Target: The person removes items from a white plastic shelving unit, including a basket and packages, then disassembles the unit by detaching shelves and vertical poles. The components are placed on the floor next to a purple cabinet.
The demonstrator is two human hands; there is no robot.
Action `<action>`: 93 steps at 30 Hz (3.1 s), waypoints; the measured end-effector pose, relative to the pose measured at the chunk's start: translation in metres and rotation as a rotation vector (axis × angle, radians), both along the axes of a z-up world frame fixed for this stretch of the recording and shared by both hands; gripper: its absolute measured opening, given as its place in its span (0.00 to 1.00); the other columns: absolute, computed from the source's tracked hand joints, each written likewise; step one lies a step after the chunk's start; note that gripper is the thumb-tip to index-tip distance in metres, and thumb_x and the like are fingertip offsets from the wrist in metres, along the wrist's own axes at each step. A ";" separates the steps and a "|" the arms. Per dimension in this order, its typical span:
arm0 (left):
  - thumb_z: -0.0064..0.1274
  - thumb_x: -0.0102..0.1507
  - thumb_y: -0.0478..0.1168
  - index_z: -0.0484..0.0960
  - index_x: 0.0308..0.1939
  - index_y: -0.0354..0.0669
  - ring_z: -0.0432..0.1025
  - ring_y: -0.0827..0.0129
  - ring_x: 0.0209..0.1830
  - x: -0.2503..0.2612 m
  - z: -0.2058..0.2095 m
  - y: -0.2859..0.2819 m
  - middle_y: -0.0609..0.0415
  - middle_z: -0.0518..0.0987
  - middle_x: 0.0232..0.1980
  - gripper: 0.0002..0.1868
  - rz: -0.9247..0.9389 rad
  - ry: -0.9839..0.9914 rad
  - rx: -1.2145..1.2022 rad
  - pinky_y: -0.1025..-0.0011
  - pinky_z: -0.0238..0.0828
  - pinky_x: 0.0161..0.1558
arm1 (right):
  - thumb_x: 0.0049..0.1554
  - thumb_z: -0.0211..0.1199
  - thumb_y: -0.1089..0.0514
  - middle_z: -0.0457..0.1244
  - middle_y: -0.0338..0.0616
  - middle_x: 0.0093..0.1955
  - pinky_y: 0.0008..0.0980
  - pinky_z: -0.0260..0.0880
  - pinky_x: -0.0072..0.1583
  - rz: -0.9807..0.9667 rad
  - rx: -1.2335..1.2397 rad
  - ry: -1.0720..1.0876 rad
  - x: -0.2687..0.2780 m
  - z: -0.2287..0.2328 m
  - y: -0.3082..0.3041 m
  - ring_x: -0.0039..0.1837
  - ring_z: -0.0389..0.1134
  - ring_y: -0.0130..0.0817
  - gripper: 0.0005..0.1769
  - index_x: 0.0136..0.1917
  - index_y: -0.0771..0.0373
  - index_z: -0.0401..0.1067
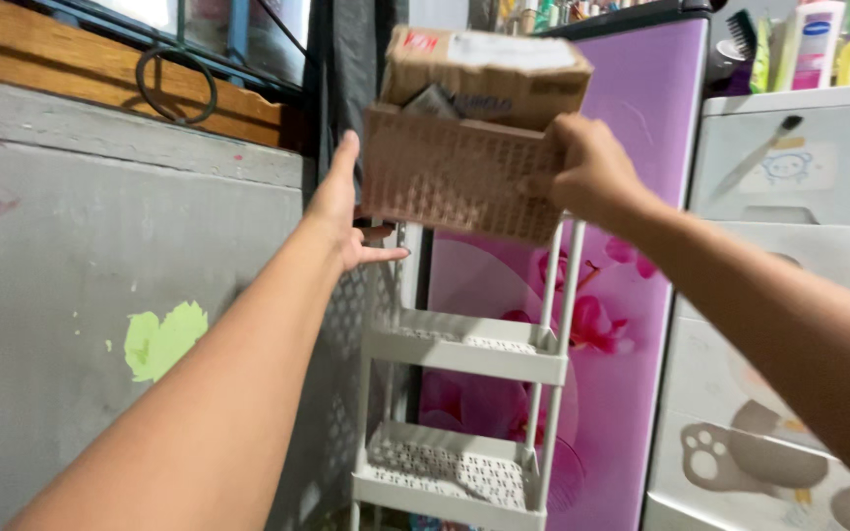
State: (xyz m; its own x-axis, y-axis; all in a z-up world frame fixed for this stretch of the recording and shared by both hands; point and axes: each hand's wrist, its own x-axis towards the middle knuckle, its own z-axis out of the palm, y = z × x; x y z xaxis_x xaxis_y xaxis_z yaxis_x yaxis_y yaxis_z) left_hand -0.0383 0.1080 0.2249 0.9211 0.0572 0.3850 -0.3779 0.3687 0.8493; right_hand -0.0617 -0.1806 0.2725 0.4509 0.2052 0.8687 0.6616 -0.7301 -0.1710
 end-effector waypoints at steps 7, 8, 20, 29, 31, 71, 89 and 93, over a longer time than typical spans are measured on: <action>0.54 0.49 0.76 0.55 0.78 0.54 0.69 0.33 0.66 -0.053 -0.054 -0.020 0.33 0.64 0.73 0.60 -0.020 0.299 -0.017 0.34 0.75 0.52 | 0.44 0.75 0.65 0.65 0.51 0.48 0.44 0.70 0.52 -0.097 -0.166 -0.091 -0.032 -0.085 -0.012 0.50 0.65 0.44 0.16 0.42 0.70 0.71; 0.56 0.50 0.74 0.52 0.78 0.52 0.68 0.32 0.66 -0.054 -0.067 -0.022 0.32 0.63 0.72 0.60 -0.052 0.358 -0.046 0.34 0.75 0.52 | 0.43 0.76 0.64 0.64 0.49 0.48 0.44 0.69 0.53 -0.115 -0.188 -0.080 -0.034 -0.097 -0.015 0.51 0.63 0.44 0.16 0.42 0.68 0.71; 0.50 0.43 0.48 0.73 0.45 0.49 0.69 0.45 0.52 -0.019 -0.230 -0.013 0.43 0.74 0.52 0.26 -0.007 0.763 -0.152 0.41 0.69 0.44 | 0.43 0.75 0.59 0.70 0.40 0.48 0.39 0.69 0.60 -0.082 -0.249 0.180 0.010 -0.265 -0.016 0.59 0.62 0.43 0.10 0.40 0.59 0.78; 0.47 0.44 0.52 0.75 0.35 0.52 0.71 0.54 0.40 0.002 -0.357 0.050 0.50 0.78 0.38 0.18 0.122 0.906 -0.040 0.51 0.65 0.37 | 0.48 0.72 0.57 0.74 0.40 0.43 0.37 0.74 0.54 0.002 -0.200 0.601 0.084 -0.382 -0.026 0.51 0.73 0.38 0.07 0.42 0.58 0.82; 0.47 0.45 0.53 0.75 0.35 0.51 0.71 0.54 0.40 0.004 -0.381 0.056 0.48 0.79 0.38 0.18 0.103 0.956 -0.061 0.51 0.66 0.37 | 0.50 0.72 0.56 0.75 0.40 0.43 0.34 0.77 0.52 -0.034 -0.175 0.745 0.107 -0.415 -0.037 0.47 0.77 0.33 0.07 0.43 0.58 0.81; 0.47 0.48 0.51 0.71 0.40 0.52 0.70 0.42 0.52 0.049 -0.440 -0.028 0.45 0.73 0.52 0.19 -0.042 0.902 -0.085 0.37 0.70 0.41 | 0.59 0.57 0.31 0.42 0.48 0.82 0.63 0.50 0.75 -0.321 -0.821 1.231 0.093 -0.634 -0.054 0.81 0.36 0.54 0.41 0.80 0.44 0.51; 0.43 0.57 0.57 0.78 0.41 0.51 0.75 0.50 0.47 0.057 -0.452 -0.158 0.52 0.79 0.49 0.19 -0.336 0.866 -0.047 0.45 0.72 0.42 | 0.56 0.64 0.46 0.61 0.45 0.69 0.45 0.64 0.68 -0.091 0.047 1.238 0.165 -0.666 -0.268 0.69 0.60 0.43 0.29 0.69 0.50 0.68; 0.42 0.58 0.57 0.78 0.40 0.49 0.75 0.48 0.48 0.060 -0.459 -0.185 0.49 0.80 0.48 0.19 -0.361 0.878 -0.095 0.43 0.71 0.44 | 0.55 0.66 0.49 0.65 0.45 0.65 0.41 0.68 0.66 -0.059 0.082 1.254 0.142 -0.679 -0.306 0.66 0.65 0.40 0.26 0.67 0.52 0.72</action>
State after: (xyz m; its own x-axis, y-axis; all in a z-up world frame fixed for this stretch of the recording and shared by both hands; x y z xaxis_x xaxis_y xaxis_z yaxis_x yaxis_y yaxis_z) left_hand 0.0217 -0.0775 -0.2340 0.8473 -0.2921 -0.4435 0.5303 0.4209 0.7359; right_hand 0.0807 -0.4871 -0.4068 0.9805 0.1223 -0.1537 -0.0216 -0.7106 -0.7033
